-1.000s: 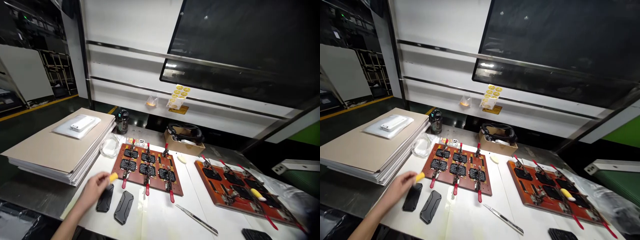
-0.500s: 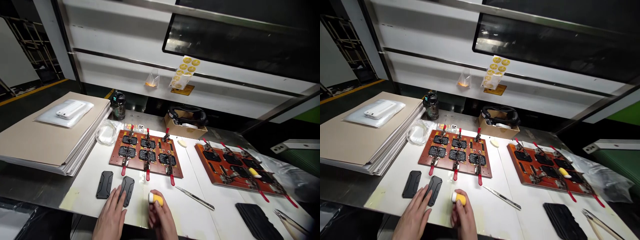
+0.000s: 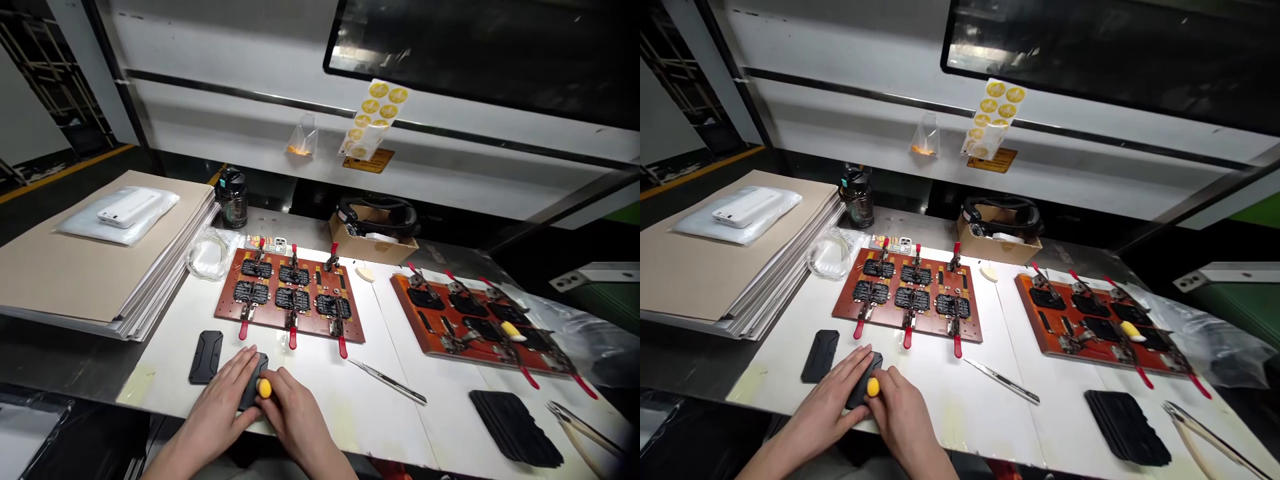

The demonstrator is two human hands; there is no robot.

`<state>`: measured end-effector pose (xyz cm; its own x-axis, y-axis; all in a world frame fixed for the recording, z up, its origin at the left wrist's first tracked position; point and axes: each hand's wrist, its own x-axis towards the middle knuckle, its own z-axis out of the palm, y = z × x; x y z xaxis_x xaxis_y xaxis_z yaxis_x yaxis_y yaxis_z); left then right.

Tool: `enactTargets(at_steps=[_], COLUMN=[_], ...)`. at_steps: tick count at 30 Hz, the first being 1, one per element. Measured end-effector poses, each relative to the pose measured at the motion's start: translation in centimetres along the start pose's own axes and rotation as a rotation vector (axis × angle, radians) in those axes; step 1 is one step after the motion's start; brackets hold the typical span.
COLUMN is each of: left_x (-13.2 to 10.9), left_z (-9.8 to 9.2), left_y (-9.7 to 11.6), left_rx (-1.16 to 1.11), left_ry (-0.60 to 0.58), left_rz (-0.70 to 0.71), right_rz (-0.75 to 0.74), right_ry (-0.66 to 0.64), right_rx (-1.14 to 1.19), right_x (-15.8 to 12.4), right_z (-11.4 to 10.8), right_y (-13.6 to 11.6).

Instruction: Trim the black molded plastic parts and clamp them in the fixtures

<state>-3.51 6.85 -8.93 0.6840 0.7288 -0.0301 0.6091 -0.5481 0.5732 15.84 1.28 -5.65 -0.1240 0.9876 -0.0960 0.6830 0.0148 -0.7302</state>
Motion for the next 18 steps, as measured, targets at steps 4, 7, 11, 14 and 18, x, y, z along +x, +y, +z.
enactTargets(at_steps=[4,7,11,14,18], left_x=[0.2,0.2,0.3,0.3,0.3], left_z=[0.6,0.7,0.5,0.6,0.8], left_y=[-0.9,-1.0,-1.1,-1.3,-1.5], left_rx=[-0.014,-0.016,-0.020,-0.022,-0.010], left_ry=[-0.007,-0.019,-0.023,-0.022,-0.012], left_rz=[0.005,0.015,0.009,0.025,0.025], right_rz=[0.014,0.033,0.044,0.051,0.074], right_ry=[-0.116,-0.120,-0.064,-0.077,-0.029], right_rx=[-0.181,-0.203,-0.201,-0.222,-0.187], right_x=[0.5,0.7,0.6,0.5,0.0], right_z=[0.0,0.3,1.4,2.0,1.6], right_y=[-0.6,-0.9,-0.8,-0.7,-0.8])
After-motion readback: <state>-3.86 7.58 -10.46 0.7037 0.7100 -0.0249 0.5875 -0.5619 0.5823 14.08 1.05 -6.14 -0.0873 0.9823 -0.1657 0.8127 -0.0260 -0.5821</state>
